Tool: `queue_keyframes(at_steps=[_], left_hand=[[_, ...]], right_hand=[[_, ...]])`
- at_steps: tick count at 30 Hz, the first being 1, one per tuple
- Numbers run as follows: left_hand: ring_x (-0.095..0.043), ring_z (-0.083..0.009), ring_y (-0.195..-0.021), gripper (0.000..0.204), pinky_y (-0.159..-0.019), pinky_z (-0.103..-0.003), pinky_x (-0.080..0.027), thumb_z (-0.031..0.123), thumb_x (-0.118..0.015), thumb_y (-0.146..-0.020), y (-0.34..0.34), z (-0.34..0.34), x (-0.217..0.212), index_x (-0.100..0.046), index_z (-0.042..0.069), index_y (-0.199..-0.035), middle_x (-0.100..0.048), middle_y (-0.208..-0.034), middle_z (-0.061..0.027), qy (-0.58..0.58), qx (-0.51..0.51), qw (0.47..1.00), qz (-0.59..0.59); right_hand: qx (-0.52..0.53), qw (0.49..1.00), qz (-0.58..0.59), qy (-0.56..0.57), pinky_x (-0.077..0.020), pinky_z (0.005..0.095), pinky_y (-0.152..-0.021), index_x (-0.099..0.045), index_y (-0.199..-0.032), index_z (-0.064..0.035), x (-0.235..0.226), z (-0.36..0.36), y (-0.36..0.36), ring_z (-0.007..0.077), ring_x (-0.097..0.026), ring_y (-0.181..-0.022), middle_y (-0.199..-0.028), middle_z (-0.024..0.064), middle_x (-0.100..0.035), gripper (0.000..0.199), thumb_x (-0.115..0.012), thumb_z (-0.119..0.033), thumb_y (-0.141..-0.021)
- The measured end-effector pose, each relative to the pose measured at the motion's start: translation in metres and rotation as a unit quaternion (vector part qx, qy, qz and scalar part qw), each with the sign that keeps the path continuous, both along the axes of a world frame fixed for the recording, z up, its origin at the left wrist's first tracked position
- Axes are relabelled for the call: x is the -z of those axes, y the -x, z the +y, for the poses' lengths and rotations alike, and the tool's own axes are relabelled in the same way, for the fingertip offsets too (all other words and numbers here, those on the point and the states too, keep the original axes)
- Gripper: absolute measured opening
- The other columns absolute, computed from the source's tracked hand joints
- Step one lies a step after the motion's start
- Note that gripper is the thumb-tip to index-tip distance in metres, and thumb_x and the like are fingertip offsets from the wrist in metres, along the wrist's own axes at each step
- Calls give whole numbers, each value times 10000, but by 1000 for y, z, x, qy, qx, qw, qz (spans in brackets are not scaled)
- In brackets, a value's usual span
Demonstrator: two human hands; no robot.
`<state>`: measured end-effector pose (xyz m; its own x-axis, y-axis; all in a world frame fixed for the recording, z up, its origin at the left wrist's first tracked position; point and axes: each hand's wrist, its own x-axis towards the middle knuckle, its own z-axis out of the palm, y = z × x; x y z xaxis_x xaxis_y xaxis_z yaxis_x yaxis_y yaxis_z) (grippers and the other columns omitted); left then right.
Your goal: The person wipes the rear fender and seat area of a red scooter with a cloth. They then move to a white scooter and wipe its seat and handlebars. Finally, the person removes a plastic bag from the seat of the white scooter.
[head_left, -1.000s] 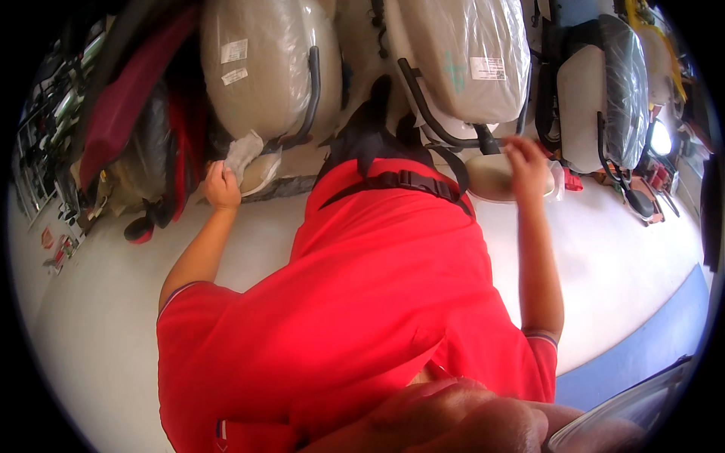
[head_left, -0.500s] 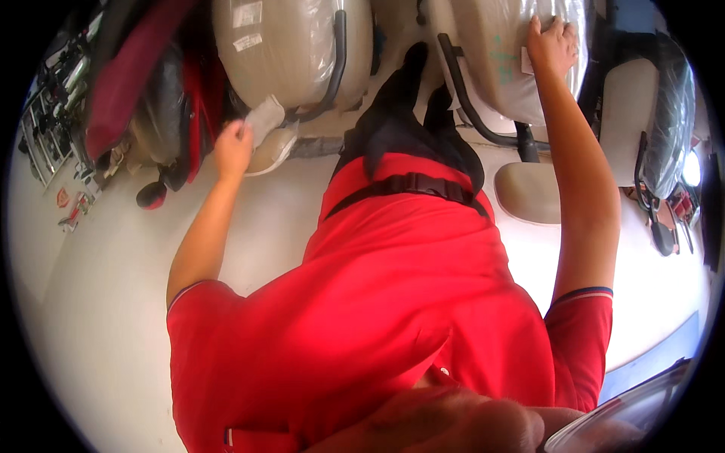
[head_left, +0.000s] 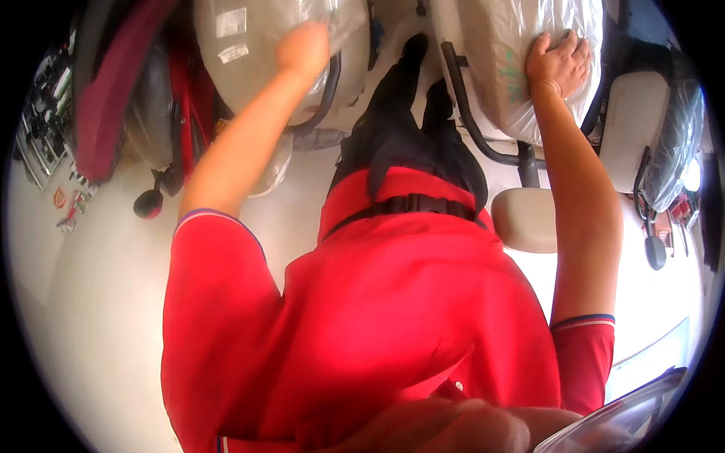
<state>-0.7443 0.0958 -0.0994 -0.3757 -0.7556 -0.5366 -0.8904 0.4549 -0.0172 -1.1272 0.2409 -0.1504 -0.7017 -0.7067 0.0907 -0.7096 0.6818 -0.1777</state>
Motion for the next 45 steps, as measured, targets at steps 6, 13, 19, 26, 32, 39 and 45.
queue_keyframes(at_steps=[6,13,19,26,32,39,45], left_hand=[[-644,-401,-811,284,-735,-513,-510,232,-450,-897,-37,64,22,-643,23,-892,-663,-950,-214,-28,-12,999,12],[-656,-393,-759,118,-662,-487,-536,87,-546,-780,-76,103,-24,-630,14,-822,-650,-856,-198,-111,71,990,-59],[-649,-411,-869,147,-772,-500,-520,75,-554,-772,-67,96,-43,-631,3,-874,-665,-917,-236,-221,-41,965,-136],[-631,-428,-915,185,-811,-507,-501,59,-616,-765,-65,91,-15,-608,3,-942,-661,-937,-241,-218,-53,971,-88],[-644,-413,-877,174,-774,-514,-505,162,-646,-799,-9,54,18,-632,27,-909,-672,-892,-218,-117,-59,991,-17],[-658,-394,-826,222,-731,-497,-515,264,-647,-836,11,18,35,-646,49,-891,-676,-863,-216,-48,-67,996,-24],[-644,-378,-830,195,-731,-487,-511,248,-592,-887,18,-5,41,-639,67,-944,-675,-863,-166,41,-47,997,41]], right_hand=[[-5,1000,2,-16,-151,486,-1165,-449,-1391,-126,1,2,-1,357,-237,-1425,-1497,195,-340,647,-490,-478,-850],[14,1000,-6,-5,-153,485,-1165,-462,-1385,-139,0,2,-5,351,-241,-1425,-1500,178,-345,634,-491,-477,-849],[6,1000,5,-1,-160,480,-1165,-481,-1373,-141,-2,1,-5,335,-257,-1421,-1496,165,-357,629,-497,-480,-844],[5,1000,16,3,-173,484,-1159,-499,-1359,-138,-1,1,-4,336,-272,-1412,-1484,164,-374,621,-498,-479,-840],[1,1000,23,1,-176,493,-1156,-495,-1359,-134,2,0,-3,348,-284,-1404,-1475,177,-383,621,-503,-471,-839],[4,1000,28,-4,-189,501,-1149,-491,-1358,-138,0,1,-4,349,-287,-1402,-1469,170,-391,621,-519,-463,-828],[3,1000,30,-6,-196,500,-1145,-494,-1352,-135,2,2,-4,345,-291,-1397,-1465,167,-391,624,-525,-463,-822]])
